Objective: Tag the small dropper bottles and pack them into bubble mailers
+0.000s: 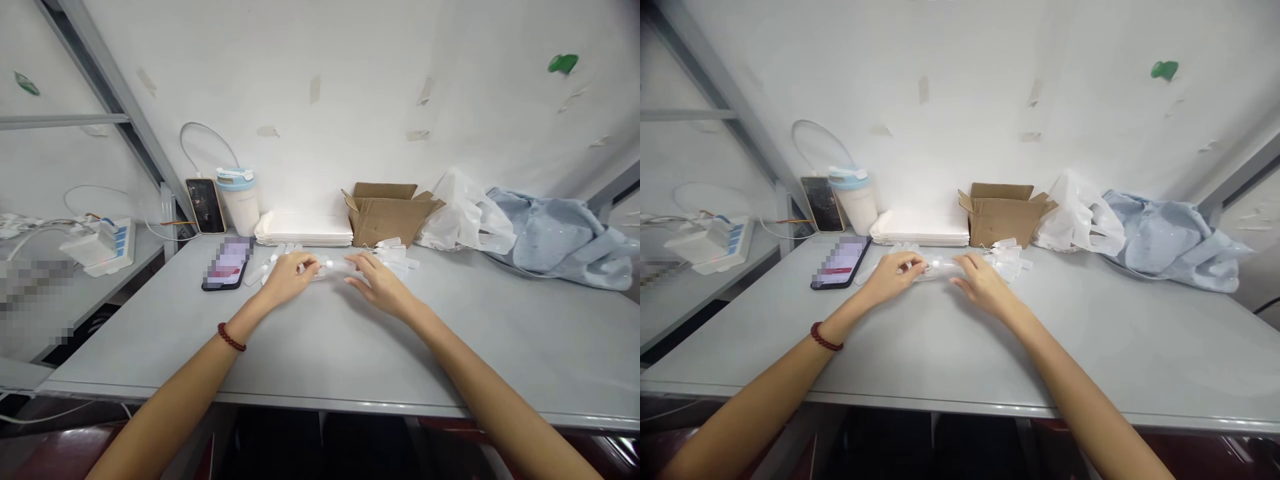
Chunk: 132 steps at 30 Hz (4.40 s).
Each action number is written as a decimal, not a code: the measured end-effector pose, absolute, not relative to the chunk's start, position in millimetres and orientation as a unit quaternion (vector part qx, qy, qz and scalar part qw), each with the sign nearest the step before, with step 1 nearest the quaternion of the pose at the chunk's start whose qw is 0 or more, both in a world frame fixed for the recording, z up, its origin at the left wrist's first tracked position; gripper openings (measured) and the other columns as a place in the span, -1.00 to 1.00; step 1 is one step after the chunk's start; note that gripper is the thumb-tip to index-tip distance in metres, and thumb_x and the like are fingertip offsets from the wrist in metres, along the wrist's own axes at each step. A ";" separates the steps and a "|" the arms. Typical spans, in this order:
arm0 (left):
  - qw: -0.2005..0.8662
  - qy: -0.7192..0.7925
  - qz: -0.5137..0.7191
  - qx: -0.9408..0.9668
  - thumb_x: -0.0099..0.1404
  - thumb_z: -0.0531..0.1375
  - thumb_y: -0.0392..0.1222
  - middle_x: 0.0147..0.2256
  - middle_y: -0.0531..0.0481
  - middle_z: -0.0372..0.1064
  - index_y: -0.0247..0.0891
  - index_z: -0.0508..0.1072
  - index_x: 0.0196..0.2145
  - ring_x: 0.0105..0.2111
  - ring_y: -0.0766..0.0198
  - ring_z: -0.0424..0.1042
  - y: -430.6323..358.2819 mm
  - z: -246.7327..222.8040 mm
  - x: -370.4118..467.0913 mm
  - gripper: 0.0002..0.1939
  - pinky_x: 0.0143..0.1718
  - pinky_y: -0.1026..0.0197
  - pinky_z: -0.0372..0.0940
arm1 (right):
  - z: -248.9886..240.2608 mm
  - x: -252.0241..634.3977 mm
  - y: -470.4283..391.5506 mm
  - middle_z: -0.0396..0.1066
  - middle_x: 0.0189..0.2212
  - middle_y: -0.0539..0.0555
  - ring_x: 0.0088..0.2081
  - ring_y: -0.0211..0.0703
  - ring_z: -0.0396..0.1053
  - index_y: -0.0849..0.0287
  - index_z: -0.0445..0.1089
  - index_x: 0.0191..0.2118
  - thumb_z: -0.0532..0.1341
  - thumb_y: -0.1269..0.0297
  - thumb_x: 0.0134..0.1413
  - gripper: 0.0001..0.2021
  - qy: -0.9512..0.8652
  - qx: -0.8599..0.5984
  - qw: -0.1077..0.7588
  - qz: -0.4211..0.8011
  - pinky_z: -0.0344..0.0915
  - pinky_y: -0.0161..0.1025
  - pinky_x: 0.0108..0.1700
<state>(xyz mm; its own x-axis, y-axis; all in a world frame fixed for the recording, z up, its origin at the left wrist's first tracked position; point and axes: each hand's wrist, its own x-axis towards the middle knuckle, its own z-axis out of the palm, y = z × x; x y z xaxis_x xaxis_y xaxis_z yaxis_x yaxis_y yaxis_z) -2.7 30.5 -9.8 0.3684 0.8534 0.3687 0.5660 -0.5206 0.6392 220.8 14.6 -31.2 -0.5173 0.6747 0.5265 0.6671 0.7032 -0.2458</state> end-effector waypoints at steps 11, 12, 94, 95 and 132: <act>0.020 0.585 0.333 0.739 0.22 0.05 -0.22 -0.30 -0.11 0.47 -0.28 0.47 -0.35 -0.18 0.06 0.36 54.1 -20.0 -27.9 -0.80 -0.11 0.07 0.22 | -39.1 250.9 34.9 0.34 -0.05 0.27 0.00 0.09 0.27 0.23 0.30 -0.02 0.07 0.31 0.17 -0.72 -0.816 -0.543 0.196 -0.026 0.26 -0.01 -0.08; 0.010 0.582 0.339 0.739 0.23 0.06 -0.22 -0.28 -0.12 0.46 -0.28 0.46 -0.32 -0.15 0.05 0.34 53.7 -21.2 -27.1 -0.80 -0.08 0.06 0.21 | -40.1 250.5 34.9 0.34 -0.04 0.28 0.01 0.11 0.25 0.23 0.30 -0.01 0.08 0.31 0.17 -0.72 -0.817 -0.545 0.183 -0.034 0.26 0.00 -0.09; 0.630 0.375 0.422 0.533 0.00 0.36 -0.20 -0.40 -0.04 0.47 -0.33 0.53 -0.38 -0.41 0.34 0.37 25.8 -25.0 7.4 -0.79 -0.23 0.18 0.23 | -29.5 197.6 -0.6 0.44 -0.38 0.08 -0.34 -0.19 0.35 0.17 0.39 -0.25 0.15 0.30 0.14 -0.89 -0.786 -0.424 0.414 0.179 0.22 -0.27 -0.35; 0.631 0.377 0.420 0.532 0.00 0.36 -0.20 -0.40 -0.04 0.47 -0.34 0.53 -0.38 -0.42 0.34 0.37 25.5 -24.4 7.7 -0.80 -0.23 0.18 0.23 | -29.7 197.7 -0.6 0.44 -0.38 0.08 -0.34 -0.19 0.35 0.17 0.39 -0.25 0.15 0.29 0.13 -0.89 -0.785 -0.423 0.415 0.179 0.22 -0.28 -0.35; 0.599 0.403 0.391 0.571 -0.02 0.34 -0.22 -0.46 -0.01 0.44 -0.31 0.44 -0.37 -0.42 0.30 0.39 21.5 -18.5 9.5 -0.77 -0.33 0.21 0.22 | -32.9 200.0 -0.3 0.45 -0.32 0.14 -0.31 -0.14 0.37 0.19 0.41 -0.23 0.09 0.38 0.17 -0.84 -0.822 -0.386 0.401 0.120 0.30 -0.21 -0.29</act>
